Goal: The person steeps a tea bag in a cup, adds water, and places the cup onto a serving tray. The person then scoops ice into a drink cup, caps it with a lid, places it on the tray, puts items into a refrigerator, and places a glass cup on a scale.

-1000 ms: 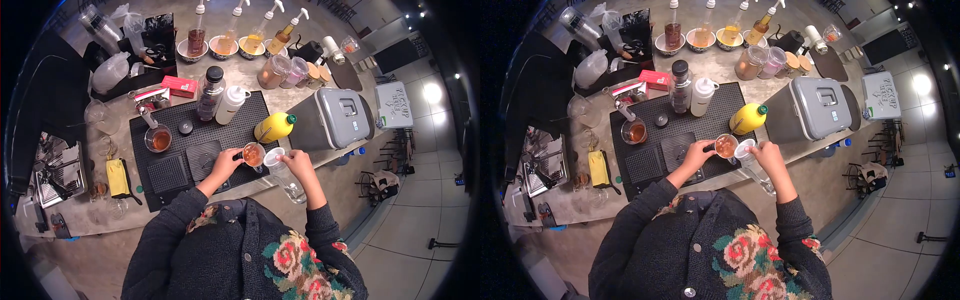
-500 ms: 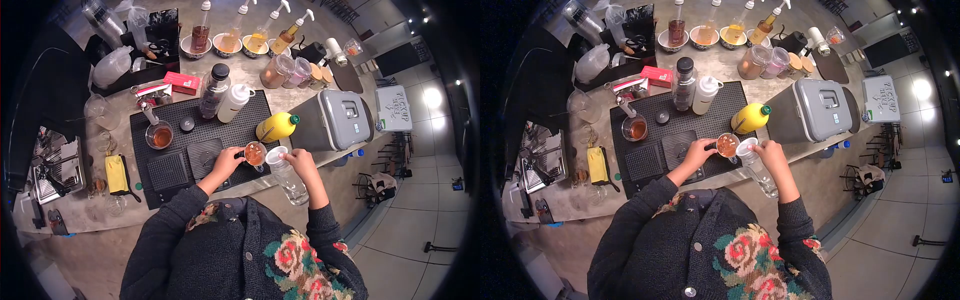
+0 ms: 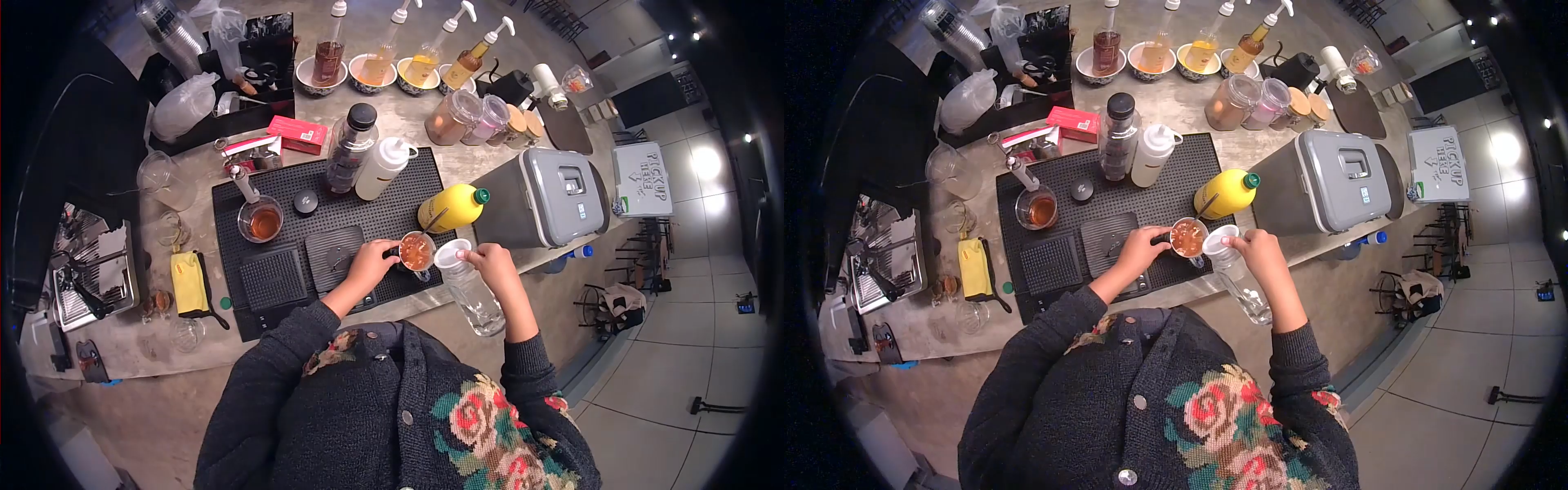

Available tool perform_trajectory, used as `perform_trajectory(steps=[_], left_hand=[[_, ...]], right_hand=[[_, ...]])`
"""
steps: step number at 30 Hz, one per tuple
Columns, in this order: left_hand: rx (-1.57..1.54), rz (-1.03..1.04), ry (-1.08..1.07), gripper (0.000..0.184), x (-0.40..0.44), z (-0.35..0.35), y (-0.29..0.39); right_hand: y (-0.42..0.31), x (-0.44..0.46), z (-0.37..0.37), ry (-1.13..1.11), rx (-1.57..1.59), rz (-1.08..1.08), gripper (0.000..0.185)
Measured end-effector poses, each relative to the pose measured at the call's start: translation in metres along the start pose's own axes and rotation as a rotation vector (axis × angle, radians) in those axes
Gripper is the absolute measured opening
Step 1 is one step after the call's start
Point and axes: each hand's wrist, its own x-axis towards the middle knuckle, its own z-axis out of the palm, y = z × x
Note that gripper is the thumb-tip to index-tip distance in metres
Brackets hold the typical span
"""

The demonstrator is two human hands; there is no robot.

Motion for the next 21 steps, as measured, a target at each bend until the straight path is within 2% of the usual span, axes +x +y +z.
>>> perform_trajectory(steps=[14,21], left_hand=[[0.015,0.005,0.005,0.032,-0.001,-0.001,0.0],[0.015,0.019,0.017,0.03,-0.003,0.002,0.0]], right_hand=[[0.029,-0.011,-0.01,0.089,0.123,-0.041,0.033],[0.028,-0.039,-0.052,0.155,0.514,-0.038,0.02]])
